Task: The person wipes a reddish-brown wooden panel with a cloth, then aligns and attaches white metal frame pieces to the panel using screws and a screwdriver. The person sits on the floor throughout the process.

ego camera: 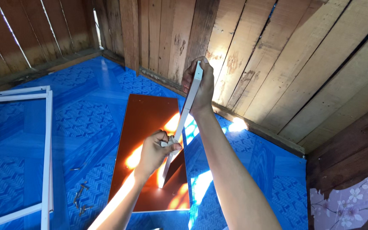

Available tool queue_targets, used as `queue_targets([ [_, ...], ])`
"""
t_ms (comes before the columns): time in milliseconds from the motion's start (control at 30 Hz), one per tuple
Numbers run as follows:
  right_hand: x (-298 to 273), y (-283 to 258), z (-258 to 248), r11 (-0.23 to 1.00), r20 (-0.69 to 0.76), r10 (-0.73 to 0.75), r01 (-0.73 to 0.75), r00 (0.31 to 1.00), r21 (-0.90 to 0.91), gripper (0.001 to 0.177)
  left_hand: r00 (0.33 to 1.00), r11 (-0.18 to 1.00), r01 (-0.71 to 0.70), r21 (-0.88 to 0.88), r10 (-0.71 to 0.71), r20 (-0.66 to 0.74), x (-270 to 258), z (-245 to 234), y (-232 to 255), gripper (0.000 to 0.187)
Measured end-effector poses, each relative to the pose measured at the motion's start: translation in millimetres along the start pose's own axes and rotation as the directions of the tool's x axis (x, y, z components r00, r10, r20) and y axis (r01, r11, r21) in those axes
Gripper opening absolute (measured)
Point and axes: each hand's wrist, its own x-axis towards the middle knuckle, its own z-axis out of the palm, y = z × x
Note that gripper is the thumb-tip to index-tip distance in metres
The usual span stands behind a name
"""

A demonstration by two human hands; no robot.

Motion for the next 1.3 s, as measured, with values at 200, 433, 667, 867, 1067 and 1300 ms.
queue_targets([
  [200,-0.4,8.4,9.1,0.998,-0.024,0.055,-0.056,0.998,-0.038,0.036,0.993,0.983,-0.104,-0.151,0.095,-0.064,31.5,-5.7,43.8,0.042],
  [433,-0.6,1.9,4.0,1.0,-0.025,0.018,-0.018,1.0,-0.013,0.034,0.997,0.999,-0.048,-0.003,0.048,-0.062,8.7,-0.7,40.4,0.046],
  [667,-4.8,-0.2,3.1,0.999,0.01,0.008,-0.009,1.0,0.043,0.034,0.976,0.976,0.216,-0.039,-0.216,0.011,-0.3,-8.2,47.2,0.049],
  [867,-2.8,4.6,8.4,0.999,-0.027,0.034,-0.034,0.999,0.004,0.035,0.973,0.921,0.232,-0.312,-0.218,0.081,19.6,-11.1,59.3,0.043],
  [1067,-1.8,3.1,10.1,1.0,-0.023,0.012,-0.012,1.0,0.001,0.033,0.927,0.847,0.373,-0.379,-0.358,0.111,-1.7,-15.8,48.6,0.037],
  [1300,1.2,8.8,12.8,0.999,-0.055,0.037,-0.035,0.998,0.037,0.033,0.914,0.83,0.405,-0.383,-0.372,0.161,21.3,-21.1,52.6,0.035],
])
